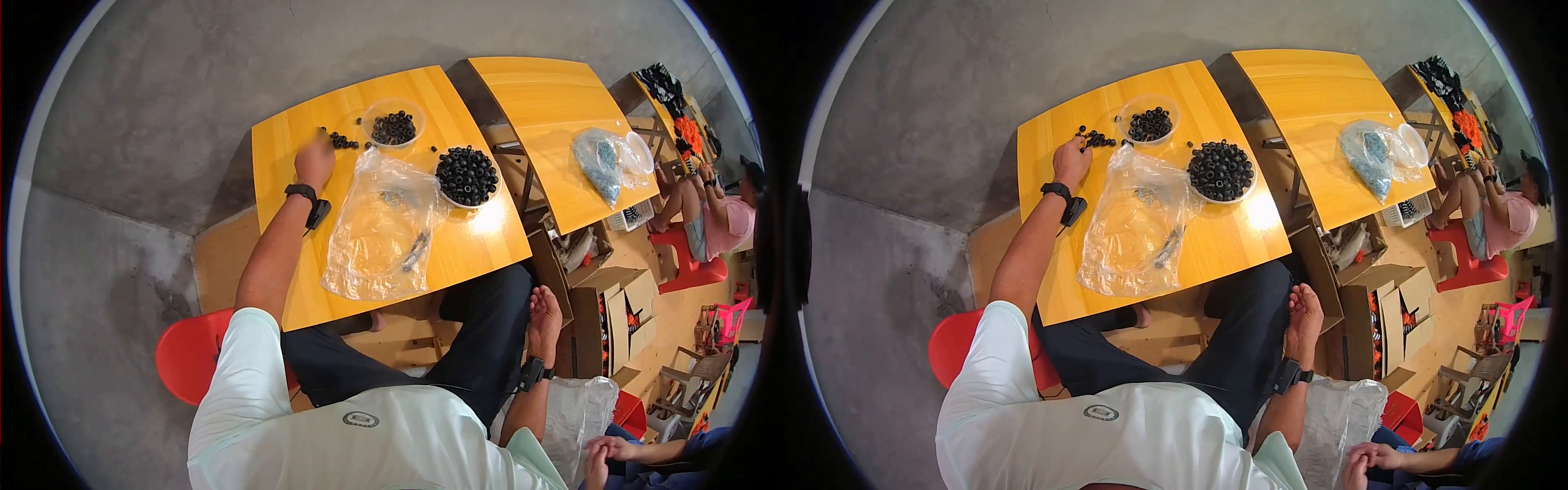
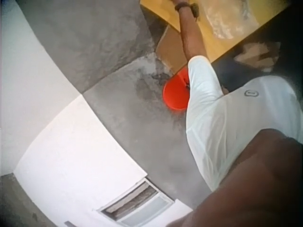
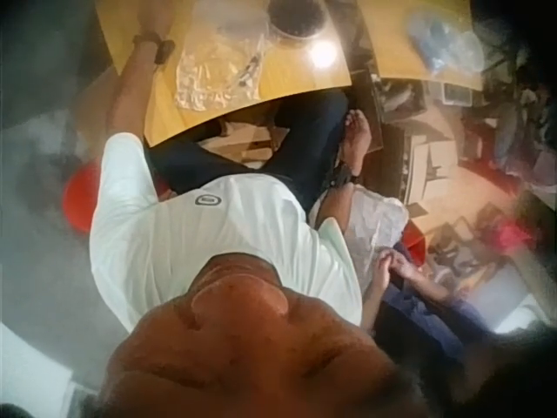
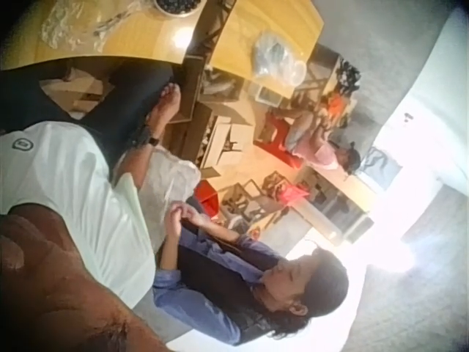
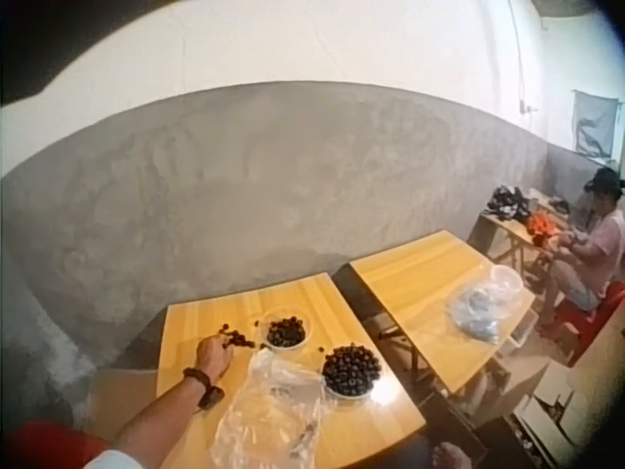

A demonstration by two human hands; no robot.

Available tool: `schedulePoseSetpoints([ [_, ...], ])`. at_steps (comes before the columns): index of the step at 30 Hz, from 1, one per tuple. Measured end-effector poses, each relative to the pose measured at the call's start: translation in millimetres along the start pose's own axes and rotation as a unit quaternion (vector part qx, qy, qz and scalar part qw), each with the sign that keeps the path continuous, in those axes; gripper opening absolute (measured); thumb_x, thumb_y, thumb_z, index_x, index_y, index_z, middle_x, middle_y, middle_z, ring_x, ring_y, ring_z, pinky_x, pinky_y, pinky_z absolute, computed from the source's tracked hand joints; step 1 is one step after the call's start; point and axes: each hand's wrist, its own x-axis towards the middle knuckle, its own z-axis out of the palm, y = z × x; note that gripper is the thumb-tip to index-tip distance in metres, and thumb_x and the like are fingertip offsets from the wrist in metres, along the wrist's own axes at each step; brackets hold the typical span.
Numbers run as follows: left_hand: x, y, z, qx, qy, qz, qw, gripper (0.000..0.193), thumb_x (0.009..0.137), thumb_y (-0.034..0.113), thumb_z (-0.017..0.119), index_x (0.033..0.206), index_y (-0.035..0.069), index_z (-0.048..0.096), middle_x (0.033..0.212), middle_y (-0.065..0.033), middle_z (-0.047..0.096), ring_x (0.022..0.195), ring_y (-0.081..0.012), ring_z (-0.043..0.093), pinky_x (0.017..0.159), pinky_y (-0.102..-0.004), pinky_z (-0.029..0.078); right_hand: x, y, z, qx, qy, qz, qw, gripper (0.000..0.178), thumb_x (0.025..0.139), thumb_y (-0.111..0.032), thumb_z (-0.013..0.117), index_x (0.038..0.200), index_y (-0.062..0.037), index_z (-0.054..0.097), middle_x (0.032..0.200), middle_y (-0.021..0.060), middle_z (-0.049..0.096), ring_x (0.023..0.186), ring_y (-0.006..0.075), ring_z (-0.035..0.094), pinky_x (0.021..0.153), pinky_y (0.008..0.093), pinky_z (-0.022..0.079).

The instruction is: The person assembles components by taking metal pins from a plastic bag on the table and inserting them into black rubber grommets by hand.

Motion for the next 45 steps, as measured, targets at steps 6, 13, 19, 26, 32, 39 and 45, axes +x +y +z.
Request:
schedulePoseSetpoints([
  [6,0,7,5,0.012,0.004,-0.005,1.0,0.024,0.084,0.022,0.068,0.099,0.005,0.072,0.095,-0.0206,0.071,0.092,-0.0391,0.067,0.083,-0.0464,0.053,-4,0,5,-0.013,0.01,-0.011,1.0,0.019,0.097,-0.019,0.063,0.109,-0.0037,0.067,0.096,0.0041,0.07,0.081,0.0102,0.062,0.073,0.0217,0.048],
  [13,-19,-7,-4,-0.14,-0.007,0.004,0.99,0.019,0.084,0.021,0.066,0.089,0.003,0.07,0.077,-0.0176,0.069,0.072,-0.0329,0.068,0.067,-0.0413,0.053,-15,-11,28,-0.028,-0.029,-0.028,0.999,0.019,0.098,-0.02,0.063,0.108,-0.0039,0.066,0.096,0.0045,0.07,0.08,0.0105,0.062,0.073,0.0226,0.049],
  [19,-82,-2,-30,-0.327,-0.035,-0.026,0.944,0.02,0.089,0.019,0.069,0.09,-0.001,0.07,0.069,-0.0018,0.065,0.061,-0.0089,0.059,0.056,-0.0253,0.046,-38,-7,94,-0.052,-0.164,0.001,0.985,0.021,0.097,-0.021,0.063,0.107,-0.0022,0.066,0.095,0.0058,0.069,0.079,0.0121,0.064,0.073,0.0253,0.051],
  [26,-159,44,-84,-0.643,-0.226,-0.139,0.718,0.016,0.096,0.016,0.057,0.102,0.003,0.062,0.076,-0.0023,0.059,0.053,-0.0082,0.048,0.05,-0.0229,0.044,-74,35,188,-0.158,-0.351,0.101,0.917,0.021,0.098,-0.021,0.063,0.105,-0.0024,0.067,0.095,0.0048,0.069,0.084,0.011,0.064,0.076,0.024,0.05],
  [32,-180,66,-82,-0.749,-0.295,-0.246,0.539,0.019,0.094,0.024,0.053,0.097,0.006,0.058,0.077,-0.0047,0.059,0.05,-0.0103,0.046,0.048,-0.0265,0.043,-86,66,206,-0.134,-0.378,0.193,0.895,0.018,0.1,-0.019,0.06,0.103,-0.0026,0.066,0.092,0.0036,0.068,0.081,0.0091,0.063,0.074,0.0214,0.05],
  [39,-146,87,-41,-0.307,-0.132,0.016,0.942,0.019,0.087,0.021,0.069,0.083,0.003,0.067,0.071,-0.0103,0.062,0.064,-0.0216,0.063,0.058,-0.0371,0.05,-77,69,184,-0.113,-0.335,0.208,0.912,0.02,0.101,-0.021,0.058,0.103,-0.0031,0.067,0.092,0.0039,0.069,0.08,0.0096,0.062,0.075,0.0226,0.05],
  [45,-133,93,-19,-0.09,-0.074,0.162,0.98,0.023,0.081,0.019,0.073,0.097,0.004,0.072,0.086,-0.0128,0.068,0.079,-0.031,0.066,0.069,-0.0392,0.052,-73,66,177,-0.104,-0.322,0.203,0.919,0.019,0.101,-0.02,0.057,0.103,-0.0031,0.067,0.092,0.0039,0.069,0.079,0.0092,0.062,0.075,0.0219,0.05],
])
